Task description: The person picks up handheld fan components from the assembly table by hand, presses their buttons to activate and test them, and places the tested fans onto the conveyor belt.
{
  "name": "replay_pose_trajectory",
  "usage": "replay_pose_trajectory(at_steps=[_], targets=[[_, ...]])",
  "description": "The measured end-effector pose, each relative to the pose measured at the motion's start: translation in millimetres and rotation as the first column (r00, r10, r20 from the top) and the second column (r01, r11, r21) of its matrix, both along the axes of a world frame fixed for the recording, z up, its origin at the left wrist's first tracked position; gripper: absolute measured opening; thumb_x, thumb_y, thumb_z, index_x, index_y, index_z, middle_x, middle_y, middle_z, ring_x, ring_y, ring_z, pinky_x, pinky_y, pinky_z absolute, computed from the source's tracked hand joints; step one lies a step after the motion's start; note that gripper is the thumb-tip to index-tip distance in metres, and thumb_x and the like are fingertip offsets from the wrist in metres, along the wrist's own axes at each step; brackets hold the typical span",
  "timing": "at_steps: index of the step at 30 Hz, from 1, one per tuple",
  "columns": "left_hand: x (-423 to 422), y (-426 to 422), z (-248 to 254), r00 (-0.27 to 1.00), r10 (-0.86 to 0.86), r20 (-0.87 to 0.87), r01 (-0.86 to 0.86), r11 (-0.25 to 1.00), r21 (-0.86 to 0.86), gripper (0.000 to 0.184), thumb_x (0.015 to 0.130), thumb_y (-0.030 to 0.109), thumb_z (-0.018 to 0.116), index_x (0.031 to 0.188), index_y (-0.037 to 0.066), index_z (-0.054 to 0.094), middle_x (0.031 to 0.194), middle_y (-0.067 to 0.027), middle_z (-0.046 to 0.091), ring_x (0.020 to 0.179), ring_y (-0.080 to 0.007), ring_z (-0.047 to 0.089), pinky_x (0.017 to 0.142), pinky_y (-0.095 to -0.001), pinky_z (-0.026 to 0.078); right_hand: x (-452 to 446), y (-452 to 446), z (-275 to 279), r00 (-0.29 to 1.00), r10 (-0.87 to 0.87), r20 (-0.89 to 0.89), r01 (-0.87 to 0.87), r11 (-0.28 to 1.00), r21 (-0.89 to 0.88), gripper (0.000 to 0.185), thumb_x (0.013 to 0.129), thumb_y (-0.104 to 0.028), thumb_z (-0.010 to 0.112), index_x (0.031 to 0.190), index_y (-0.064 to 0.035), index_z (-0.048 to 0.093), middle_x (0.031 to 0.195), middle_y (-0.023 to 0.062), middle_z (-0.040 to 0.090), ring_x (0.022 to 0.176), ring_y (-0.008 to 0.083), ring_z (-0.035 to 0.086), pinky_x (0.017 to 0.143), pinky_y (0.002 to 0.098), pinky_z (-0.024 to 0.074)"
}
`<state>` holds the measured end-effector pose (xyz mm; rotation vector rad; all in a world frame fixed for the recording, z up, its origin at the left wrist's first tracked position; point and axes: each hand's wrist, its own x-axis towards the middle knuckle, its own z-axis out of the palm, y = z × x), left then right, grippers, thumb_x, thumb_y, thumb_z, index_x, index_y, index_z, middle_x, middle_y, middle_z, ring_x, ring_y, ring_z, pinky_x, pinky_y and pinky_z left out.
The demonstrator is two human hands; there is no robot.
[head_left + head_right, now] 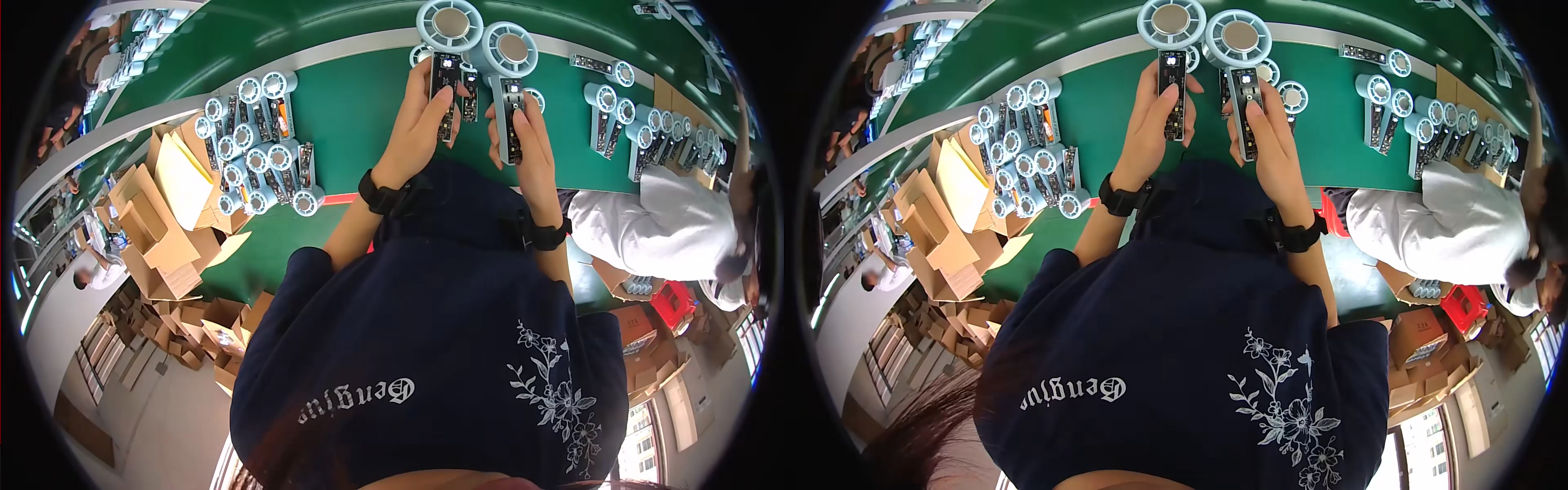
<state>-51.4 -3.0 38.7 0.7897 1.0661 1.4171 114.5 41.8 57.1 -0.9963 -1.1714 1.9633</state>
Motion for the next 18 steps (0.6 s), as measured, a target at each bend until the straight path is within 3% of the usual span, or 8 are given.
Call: replay_pose_trajectory(at_steps=[6, 18], targets=[[10, -5, -7, 0.993, 0.016, 0.115, -0.015, 1.0, -0.006, 0.042, 0.098, 0.015, 0.039, 0.135, 0.001, 0.023, 0.103, -0.0093, 0.052, 0.06, -0.0095, 0.051, 0.047, -0.0217, 0.043, 8, -1, -5, 0.999, 0.031, 0.005, -0.031, 1.0, -0.001, 0.031, 0.1, -0.021, 0.033, 0.122, -0.0009, 0.04, 0.098, 0.0081, 0.053, 0.067, 0.0089, 0.047, 0.049, 0.0213, 0.0413], [26, -10, -10, 0.989, 0.049, 0.138, -0.05, 0.999, 0.008, 0.04, 0.099, 0.015, 0.037, 0.134, 0.003, 0.024, 0.103, -0.0087, 0.051, 0.062, -0.0099, 0.052, 0.048, -0.0228, 0.044, 15, -6, -4, 0.997, -0.018, 0.075, 0.016, 1.0, 0.024, 0.038, 0.1, -0.022, 0.038, 0.132, -0.0023, 0.036, 0.097, 0.0053, 0.052, 0.065, 0.0066, 0.046, 0.05, 0.0199, 0.0387]])
